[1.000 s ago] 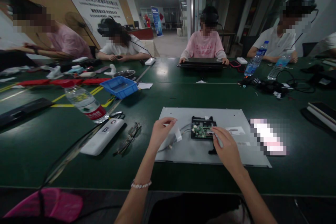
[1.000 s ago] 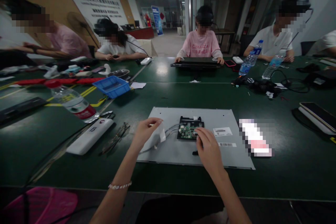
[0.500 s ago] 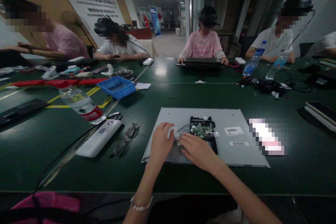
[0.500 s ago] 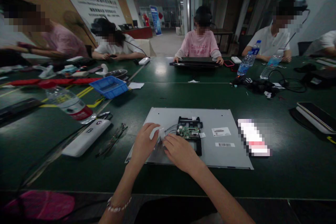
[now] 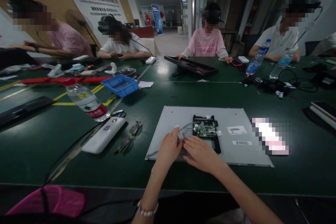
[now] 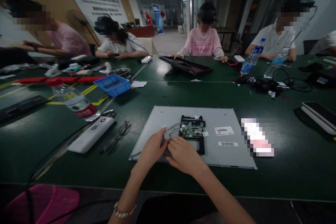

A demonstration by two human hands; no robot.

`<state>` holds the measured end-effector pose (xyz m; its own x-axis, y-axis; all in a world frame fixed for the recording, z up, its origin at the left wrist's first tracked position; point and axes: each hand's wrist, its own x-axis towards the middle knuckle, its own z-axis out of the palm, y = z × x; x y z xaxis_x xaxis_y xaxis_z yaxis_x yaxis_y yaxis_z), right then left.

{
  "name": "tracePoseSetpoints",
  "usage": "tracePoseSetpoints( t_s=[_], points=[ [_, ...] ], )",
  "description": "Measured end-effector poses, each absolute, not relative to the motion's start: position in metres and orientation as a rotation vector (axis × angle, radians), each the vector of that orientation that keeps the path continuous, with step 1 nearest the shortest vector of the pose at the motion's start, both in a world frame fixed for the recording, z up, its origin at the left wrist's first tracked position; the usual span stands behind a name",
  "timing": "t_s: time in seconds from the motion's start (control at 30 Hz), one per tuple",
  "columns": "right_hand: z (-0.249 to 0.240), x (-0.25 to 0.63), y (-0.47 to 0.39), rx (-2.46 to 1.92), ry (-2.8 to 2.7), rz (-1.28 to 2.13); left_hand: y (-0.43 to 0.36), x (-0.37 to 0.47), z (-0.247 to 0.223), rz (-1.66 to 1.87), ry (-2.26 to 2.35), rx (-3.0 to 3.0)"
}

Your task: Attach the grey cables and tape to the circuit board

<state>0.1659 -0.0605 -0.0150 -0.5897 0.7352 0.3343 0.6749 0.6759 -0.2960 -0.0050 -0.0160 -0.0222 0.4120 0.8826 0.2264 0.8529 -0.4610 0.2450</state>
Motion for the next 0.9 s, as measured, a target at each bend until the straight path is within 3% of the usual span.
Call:
tracePoseSetpoints(
  t_s=[0.27, 0.5, 0.73, 0.9],
  points=[
    [-0.011, 0.172, -0.068, -1.085, -2.418, 0.230, -0.012, -0.010, -0.022, 0.584, 1.538, 2.531],
    [-0.012, 0.255, -0.065, -1.405, -2.067, 0.184, -0.017, -0.009, -0.013, 0.825, 1.525, 2.501],
    [-0.024, 0.299, -0.054, -1.560, -2.151, 0.211, -0.035, 0.000, 0.007, 0.499, 1.439, 2.772],
    [-0.030, 0.292, -0.053, -1.568, -2.227, 0.081, -0.033, 0.009, 0.014, 0.485, 1.510, 2.891]
  ],
)
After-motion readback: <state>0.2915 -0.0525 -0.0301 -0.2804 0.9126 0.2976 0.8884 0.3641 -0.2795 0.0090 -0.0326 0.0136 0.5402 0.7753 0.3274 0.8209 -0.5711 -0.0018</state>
